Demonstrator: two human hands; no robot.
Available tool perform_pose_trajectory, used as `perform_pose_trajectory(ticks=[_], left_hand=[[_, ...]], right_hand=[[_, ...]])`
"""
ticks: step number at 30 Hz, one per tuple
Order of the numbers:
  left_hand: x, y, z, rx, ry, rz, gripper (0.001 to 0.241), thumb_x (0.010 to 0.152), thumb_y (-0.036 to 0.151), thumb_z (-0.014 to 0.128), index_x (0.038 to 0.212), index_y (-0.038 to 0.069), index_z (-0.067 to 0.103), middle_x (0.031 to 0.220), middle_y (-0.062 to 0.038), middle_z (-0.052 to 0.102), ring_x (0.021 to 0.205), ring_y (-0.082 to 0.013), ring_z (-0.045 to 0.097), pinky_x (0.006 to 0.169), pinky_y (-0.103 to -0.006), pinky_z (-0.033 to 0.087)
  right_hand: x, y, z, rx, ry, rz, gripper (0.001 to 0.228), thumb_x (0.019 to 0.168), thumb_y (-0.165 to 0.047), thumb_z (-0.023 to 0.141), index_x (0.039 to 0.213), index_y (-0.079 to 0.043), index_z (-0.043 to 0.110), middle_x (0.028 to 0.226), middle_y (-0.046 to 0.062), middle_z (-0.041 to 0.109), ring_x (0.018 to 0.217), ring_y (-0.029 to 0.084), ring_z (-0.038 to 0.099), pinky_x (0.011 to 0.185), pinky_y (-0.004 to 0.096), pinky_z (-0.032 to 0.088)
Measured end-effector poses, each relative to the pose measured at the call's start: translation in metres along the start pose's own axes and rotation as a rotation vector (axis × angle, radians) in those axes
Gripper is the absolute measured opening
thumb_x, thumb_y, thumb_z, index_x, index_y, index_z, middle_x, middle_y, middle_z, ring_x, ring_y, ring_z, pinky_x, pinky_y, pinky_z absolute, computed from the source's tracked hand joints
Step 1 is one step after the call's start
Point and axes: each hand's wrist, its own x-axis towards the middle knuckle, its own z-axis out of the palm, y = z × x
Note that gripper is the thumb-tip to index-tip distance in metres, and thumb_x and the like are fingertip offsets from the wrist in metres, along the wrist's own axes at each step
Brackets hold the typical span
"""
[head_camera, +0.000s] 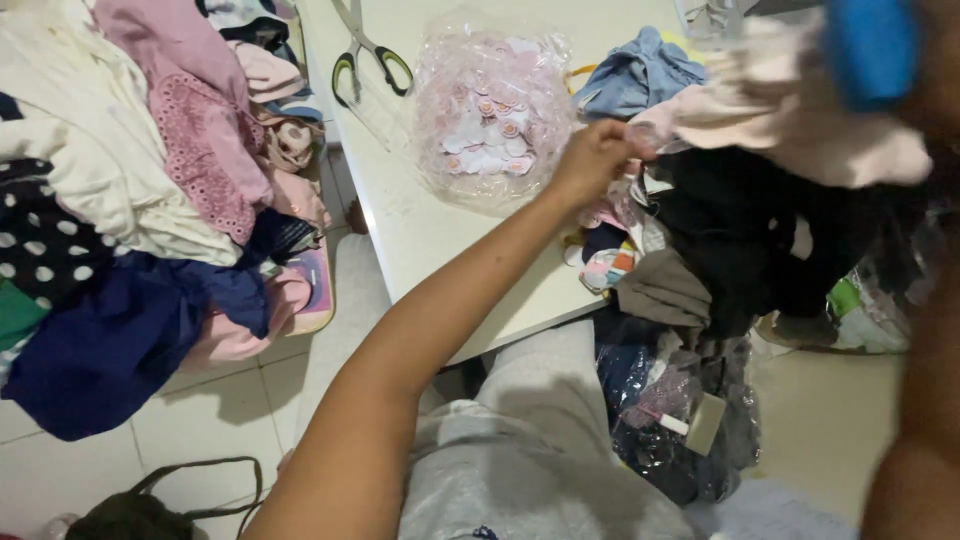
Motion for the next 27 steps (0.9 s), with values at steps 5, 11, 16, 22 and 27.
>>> perform_pose_trajectory(ticks=[5, 11, 16, 22, 27], left_hand=[[0.023, -0.054, -0.031, 0.300, 0.212, -0.013, 0.010, 0.088, 0.002, 0.062, 0.098, 0.001, 0.062, 0.080, -0.008, 0.071, 0.063, -0.0145, 0.070, 0.059, -0.0269, 0.056], [0.003, -0.055, -0.016, 0.665, 0.320, 0.016, 0.013, 0.092, 0.019, 0.061, 0.091, 0.006, 0.064, 0.077, -0.003, 0.065, 0.067, -0.0147, 0.060, 0.065, -0.0305, 0.050], [-0.036, -0.061, -0.023, 0.707, 0.350, 0.098, 0.031, 0.092, 0.016, 0.058, 0.122, 0.005, 0.057, 0.108, -0.010, 0.070, 0.092, -0.0223, 0.070, 0.081, -0.0344, 0.057], [-0.155, -0.082, -0.077, 0.720, 0.325, 0.130, 0.028, 0.092, 0.006, 0.059, 0.120, 0.004, 0.060, 0.100, -0.007, 0.067, 0.085, -0.0178, 0.066, 0.078, -0.0305, 0.057], [-0.232, -0.096, -0.118, 0.944, 0.416, 0.097, 0.018, 0.092, 0.006, 0.061, 0.109, 0.000, 0.067, 0.090, -0.009, 0.070, 0.073, -0.0186, 0.063, 0.072, -0.0300, 0.052]], right_hand=[[0.008, -0.060, 0.152, 0.368, 0.011, -0.023, 0.039, 0.093, -0.009, 0.063, 0.130, 0.005, 0.063, 0.121, 0.031, 0.066, 0.097, 0.051, 0.065, 0.081, 0.057, 0.051], [-0.020, -0.095, 0.196, 0.568, 0.498, 0.010, 0.019, 0.102, -0.007, 0.063, 0.116, 0.004, 0.056, 0.106, 0.026, 0.060, 0.093, 0.044, 0.057, 0.082, 0.049, 0.045], [-0.047, -0.098, 0.149, 0.785, 0.461, 0.052, 0.023, 0.101, -0.002, 0.065, 0.121, 0.004, 0.054, 0.105, 0.024, 0.062, 0.088, 0.038, 0.058, 0.079, 0.047, 0.046], [-0.100, -0.122, 0.071, 0.810, 0.712, -0.140, 0.056, 0.093, 0.002, 0.070, 0.142, 0.014, 0.046, 0.132, 0.033, 0.057, 0.112, 0.050, 0.059, 0.097, 0.052, 0.047], [-0.154, -0.168, 0.039, 0.906, 0.759, -0.171, 0.046, 0.090, 0.015, 0.062, 0.135, 0.017, 0.053, 0.123, 0.033, 0.060, 0.104, 0.046, 0.061, 0.094, 0.047, 0.049]])
